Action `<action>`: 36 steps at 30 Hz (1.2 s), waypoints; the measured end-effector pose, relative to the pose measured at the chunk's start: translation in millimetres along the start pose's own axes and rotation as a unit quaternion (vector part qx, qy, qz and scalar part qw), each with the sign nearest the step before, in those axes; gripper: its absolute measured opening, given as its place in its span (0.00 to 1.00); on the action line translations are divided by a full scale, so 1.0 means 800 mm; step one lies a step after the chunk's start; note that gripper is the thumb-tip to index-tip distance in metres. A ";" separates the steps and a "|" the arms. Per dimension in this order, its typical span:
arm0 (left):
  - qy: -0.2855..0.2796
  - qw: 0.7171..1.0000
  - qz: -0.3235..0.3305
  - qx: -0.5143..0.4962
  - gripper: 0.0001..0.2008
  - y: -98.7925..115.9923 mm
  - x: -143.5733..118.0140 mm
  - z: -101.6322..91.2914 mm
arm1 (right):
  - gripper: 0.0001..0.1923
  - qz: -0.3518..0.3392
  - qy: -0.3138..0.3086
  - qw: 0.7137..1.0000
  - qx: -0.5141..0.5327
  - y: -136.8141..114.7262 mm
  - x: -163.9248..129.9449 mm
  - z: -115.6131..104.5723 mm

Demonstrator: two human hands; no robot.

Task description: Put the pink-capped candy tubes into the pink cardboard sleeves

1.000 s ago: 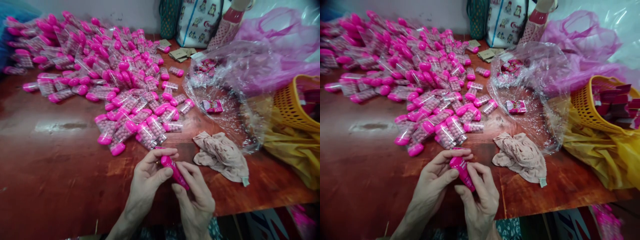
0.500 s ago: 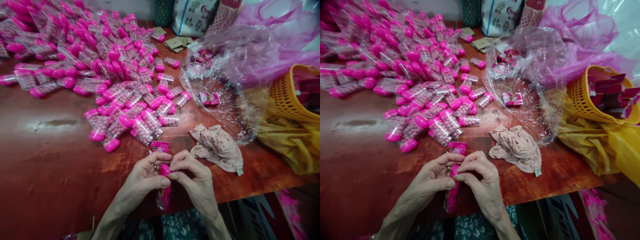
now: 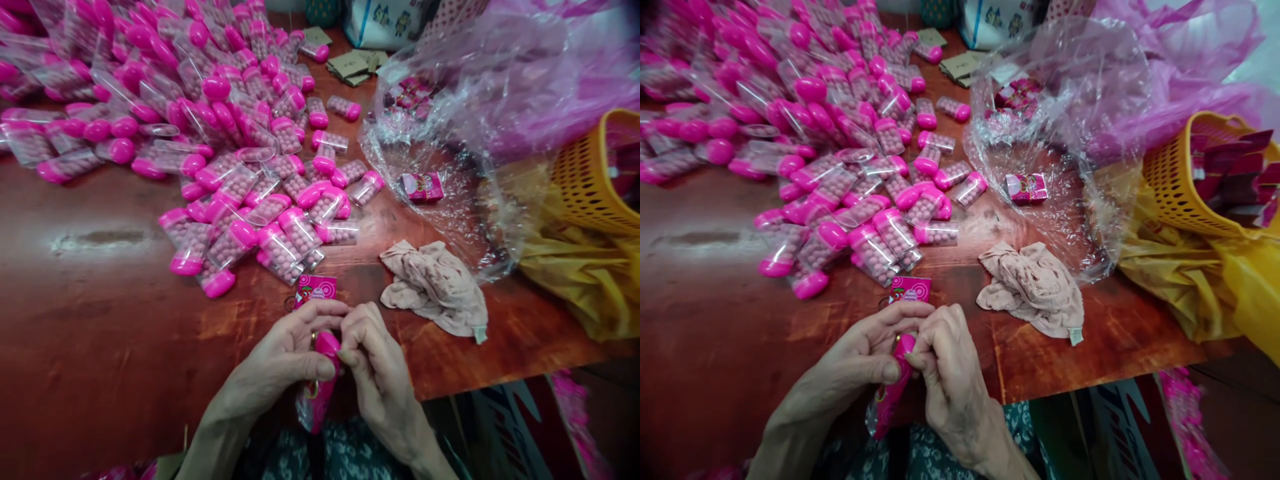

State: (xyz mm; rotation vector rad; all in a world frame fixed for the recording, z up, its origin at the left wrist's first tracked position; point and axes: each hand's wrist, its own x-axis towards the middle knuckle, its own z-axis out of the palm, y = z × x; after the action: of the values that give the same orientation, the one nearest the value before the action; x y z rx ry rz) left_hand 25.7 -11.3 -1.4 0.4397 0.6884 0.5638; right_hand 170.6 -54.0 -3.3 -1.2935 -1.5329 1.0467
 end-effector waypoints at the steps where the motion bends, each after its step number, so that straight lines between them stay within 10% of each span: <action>1: 0.008 1.000 0.009 -0.004 0.27 -0.001 0.000 -0.001 | 0.11 -0.001 0.016 1.000 0.008 0.001 -0.001 0.003; 16: -0.015 0.997 0.036 0.063 0.25 -0.002 -0.001 -0.003 | 0.10 0.002 0.187 0.975 0.117 0.015 -0.003 0.027; 30: 0.010 0.999 0.031 0.042 0.24 0.001 -0.006 -0.006 | 0.11 -0.049 0.185 0.977 0.093 0.002 -0.005 0.034; 36: 0.011 0.998 0.035 0.054 0.20 -0.003 -0.008 -0.005 | 0.10 0.057 0.148 0.965 0.208 0.004 -0.003 0.033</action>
State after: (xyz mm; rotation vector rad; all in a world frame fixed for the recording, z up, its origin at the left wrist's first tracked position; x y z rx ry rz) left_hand 19.9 -16.1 -2.2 0.5612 0.7290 0.6001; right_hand 146.5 -57.9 -13.9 -1.1846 -0.9614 1.1188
